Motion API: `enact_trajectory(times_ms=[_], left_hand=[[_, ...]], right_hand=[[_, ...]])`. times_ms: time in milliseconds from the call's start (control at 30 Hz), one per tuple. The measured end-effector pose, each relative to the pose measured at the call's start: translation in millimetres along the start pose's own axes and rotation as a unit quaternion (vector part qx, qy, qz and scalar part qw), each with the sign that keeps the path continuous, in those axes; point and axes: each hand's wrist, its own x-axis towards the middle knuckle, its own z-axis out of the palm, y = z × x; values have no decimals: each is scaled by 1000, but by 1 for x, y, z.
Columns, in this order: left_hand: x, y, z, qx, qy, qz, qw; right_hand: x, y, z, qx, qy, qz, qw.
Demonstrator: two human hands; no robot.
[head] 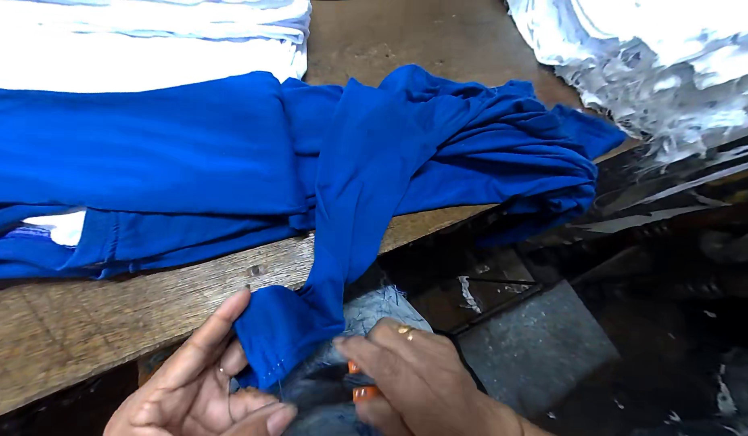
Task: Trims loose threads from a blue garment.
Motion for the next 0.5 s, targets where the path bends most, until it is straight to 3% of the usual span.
enact_trajectory(times_ms=[133, 500], left_hand=[[0, -1, 2, -48, -5, 2, 999], [-4, -3, 11, -71, 9, 2, 997]], right_hand=[[-3, 6, 12, -53, 58, -15, 997], [8, 1, 23, -44, 94, -39, 994]])
